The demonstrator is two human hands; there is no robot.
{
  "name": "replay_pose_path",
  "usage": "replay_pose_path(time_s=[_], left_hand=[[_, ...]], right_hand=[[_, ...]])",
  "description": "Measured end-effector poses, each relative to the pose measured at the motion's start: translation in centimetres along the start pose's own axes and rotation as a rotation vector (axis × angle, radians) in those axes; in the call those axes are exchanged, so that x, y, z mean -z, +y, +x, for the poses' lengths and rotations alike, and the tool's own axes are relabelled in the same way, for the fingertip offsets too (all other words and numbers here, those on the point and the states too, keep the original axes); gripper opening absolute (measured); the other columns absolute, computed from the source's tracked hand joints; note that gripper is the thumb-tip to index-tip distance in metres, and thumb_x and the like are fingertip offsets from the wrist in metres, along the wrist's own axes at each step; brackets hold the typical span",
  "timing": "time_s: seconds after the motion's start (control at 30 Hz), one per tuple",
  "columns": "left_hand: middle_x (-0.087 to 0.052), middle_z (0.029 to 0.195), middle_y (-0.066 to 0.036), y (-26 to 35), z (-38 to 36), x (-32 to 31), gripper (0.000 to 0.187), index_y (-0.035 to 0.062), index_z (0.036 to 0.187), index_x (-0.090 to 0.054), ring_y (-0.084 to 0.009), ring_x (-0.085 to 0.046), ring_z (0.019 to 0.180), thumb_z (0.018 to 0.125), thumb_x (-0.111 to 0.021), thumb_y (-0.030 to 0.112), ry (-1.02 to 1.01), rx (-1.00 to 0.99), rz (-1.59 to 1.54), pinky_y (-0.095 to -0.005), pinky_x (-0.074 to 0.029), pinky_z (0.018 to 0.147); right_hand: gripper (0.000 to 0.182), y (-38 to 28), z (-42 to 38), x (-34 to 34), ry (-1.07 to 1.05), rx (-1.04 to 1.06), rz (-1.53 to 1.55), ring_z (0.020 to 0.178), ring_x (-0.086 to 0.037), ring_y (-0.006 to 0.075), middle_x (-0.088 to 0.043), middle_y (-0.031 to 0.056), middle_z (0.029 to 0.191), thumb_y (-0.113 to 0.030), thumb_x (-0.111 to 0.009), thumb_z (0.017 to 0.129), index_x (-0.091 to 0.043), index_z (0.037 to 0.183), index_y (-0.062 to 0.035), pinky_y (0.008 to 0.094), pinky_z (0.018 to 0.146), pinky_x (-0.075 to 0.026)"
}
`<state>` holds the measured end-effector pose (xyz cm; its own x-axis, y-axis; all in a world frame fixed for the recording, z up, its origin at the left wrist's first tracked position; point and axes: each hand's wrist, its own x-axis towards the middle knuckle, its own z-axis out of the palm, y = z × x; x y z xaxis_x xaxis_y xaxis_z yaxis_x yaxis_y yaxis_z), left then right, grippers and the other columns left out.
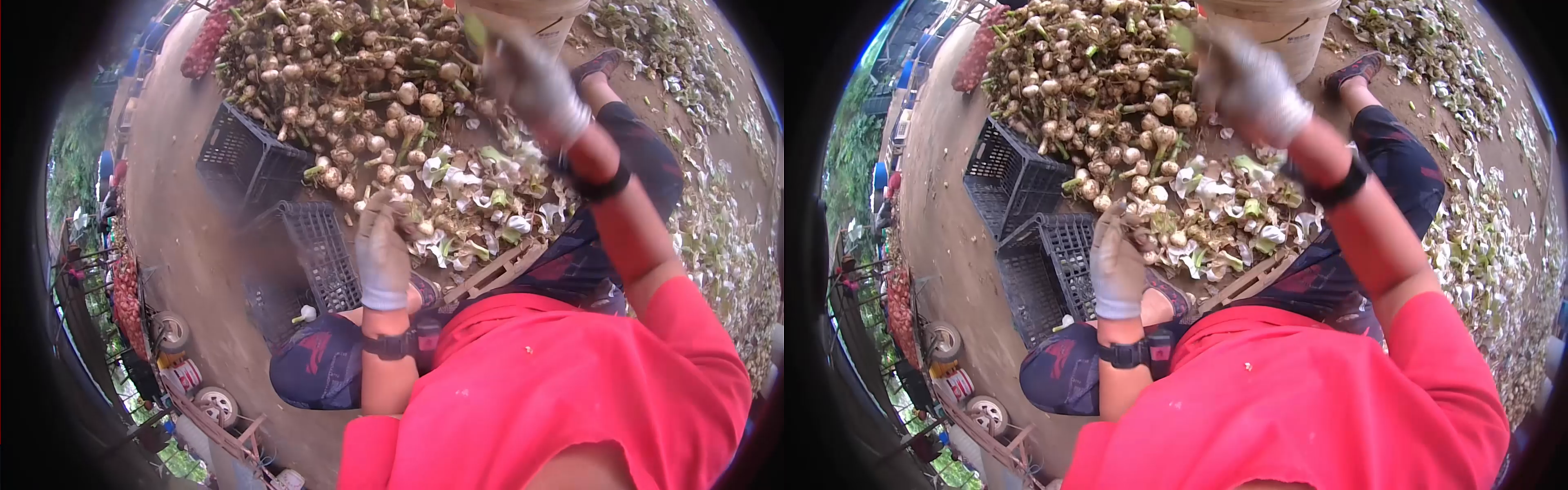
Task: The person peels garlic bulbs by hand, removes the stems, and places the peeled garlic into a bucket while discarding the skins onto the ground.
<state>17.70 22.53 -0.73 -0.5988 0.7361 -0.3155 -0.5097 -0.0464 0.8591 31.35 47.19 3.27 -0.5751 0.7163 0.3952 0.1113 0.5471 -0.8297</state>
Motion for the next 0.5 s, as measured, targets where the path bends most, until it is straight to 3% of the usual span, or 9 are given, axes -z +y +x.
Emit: replay_pose_path(time_s=[0.03,0.07,0.13,0.2,0.23,0.3,0.37,0.43,0.5], left_hand=[[-0.056,0.085,-0.004,-1.4,1.4,1.9,0.030,0.0018,0.119,-0.050,-0.0104,-0.052,0.065,0.091,-0.054,0.014,0.104,0.023,0.180,-0.0225,-0.044,0.053],[-0.056,0.082,-0.003,-3.6,3.2,4.2,0.030,0.0013,0.118,-0.051,-0.0088,-0.051,0.063,0.090,-0.056,0.013,0.200,0.042,0.355,-0.0211,-0.044,0.051],[-0.055,0.079,-0.001,-9.2,6.8,8.7,0.026,0.0026,0.114,-0.055,-0.0059,-0.049,0.059,0.089,-0.058,0.010,0.206,0.030,0.537,-0.0186,-0.041,0.048],[-0.062,0.092,-0.008,-13.5,9.0,10.8,0.017,0.0011,0.100,-0.063,-0.0154,-0.058,0.078,0.085,-0.059,0.006,0.082,-0.259,1.060,-0.0263,-0.049,0.069],[-0.062,0.096,-0.011,-13.8,9.1,9.6,0.018,0.0018,0.100,-0.063,-0.0195,-0.059,0.085,0.082,-0.059,0.006,0.064,-0.137,1.106,-0.0290,-0.048,0.076],[-0.060,0.106,-0.017,-14.6,9.6,8.2,0.023,0.0076,0.101,-0.065,-0.0305,-0.059,0.097,0.078,-0.059,0.007,-0.043,-0.069,1.350,-0.0358,-0.045,0.087],[-0.056,0.112,-0.016,-15.8,10.3,7.4,0.028,0.0139,0.103,-0.064,-0.0352,-0.055,0.102,0.077,-0.057,0.006,-0.125,0.106,1.465,-0.0404,-0.045,0.089],[-0.053,0.116,-0.016,-17.0,10.7,7.3,0.032,0.0154,0.106,-0.063,-0.0361,-0.054,0.105,0.077,-0.057,0.005,-0.216,0.249,1.501,-0.0413,-0.045,0.090],[-0.049,0.122,-0.016,-18.6,11.2,7.4,0.040,0.0192,0.111,-0.059,-0.0372,-0.051,0.109,0.075,-0.057,0.003,-0.394,0.149,1.649,-0.0424,-0.045,0.091]], right_hand=[[0.036,-0.5,3.4,0.5,0.076,-0.209,-0.620,0.090,-0.064,0.0313,-0.061,0.0148,0.110,-0.012,-0.059,0.082,-0.054,0.118,-0.0094,0.0433,0.069,-0.052],[0.063,3.6,5.1,0.9,0.400,0.250,-0.849,0.112,-0.050,0.0403,-0.050,0.0265,0.124,-0.018,-0.063,0.075,-0.041,0.133,-0.0053,0.0437,0.095,-0.041],[0.064,3.8,6.1,-1.6,0.462,0.209,-0.929,0.115,-0.047,0.0402,-0.047,0.0262,0.128,-0.012,-0.062,0.071,-0.042,0.131,-0.0035,0.0411,0.098,-0.039],[0.045,6.5,5.3,-6.3,-0.032,0.091,-0.780,0.100,-0.058,0.0298,-0.059,0.0140,0.111,-0.016,-0.068,0.076,-0.053,0.117,-0.0088,0.0448,0.086,-0.049],[0.048,8.9,3.2,-9.9,-0.113,0.234,-0.744,0.100,-0.057,0.0302,-0.060,0.0138,0.108,-0.014,-0.070,0.072,-0.055,0.117,-0.0114,0.0430,0.085,-0.050],[0.058,10.6,-1.1,-14.8,-0.804,0.066,-0.571,0.113,-0.051,0.0300,-0.051,0.0121,0.125,-0.022,-0.073,0.070,-0.053,0.124,-0.0183,0.0433,0.096,-0.043],[0.067,13.7,-6.8,-18.2,-1.178,0.016,-0.728,0.129,-0.035,0.0310,-0.035,0.0095,0.141,-0.032,-0.070,0.073,-0.044,0.134,-0.0219,0.0508,0.098,-0.038],[0.060,17.2,-13.0,-17.7,-1.215,0.090,-0.787,0.126,-0.036,0.0309,-0.034,0.0080,0.141,-0.032,-0.065,0.077,-0.044,0.133,-0.0247,0.0553,0.094,-0.038],[0.063,18.9,-17.6,-11.1,-1.354,0.209,-0.709,0.127,-0.033,0.0364,-0.034,0.0068,0.140,-0.036,-0.063,0.076,-0.041,0.136,-0.0328,0.0689,0.092,-0.031]])
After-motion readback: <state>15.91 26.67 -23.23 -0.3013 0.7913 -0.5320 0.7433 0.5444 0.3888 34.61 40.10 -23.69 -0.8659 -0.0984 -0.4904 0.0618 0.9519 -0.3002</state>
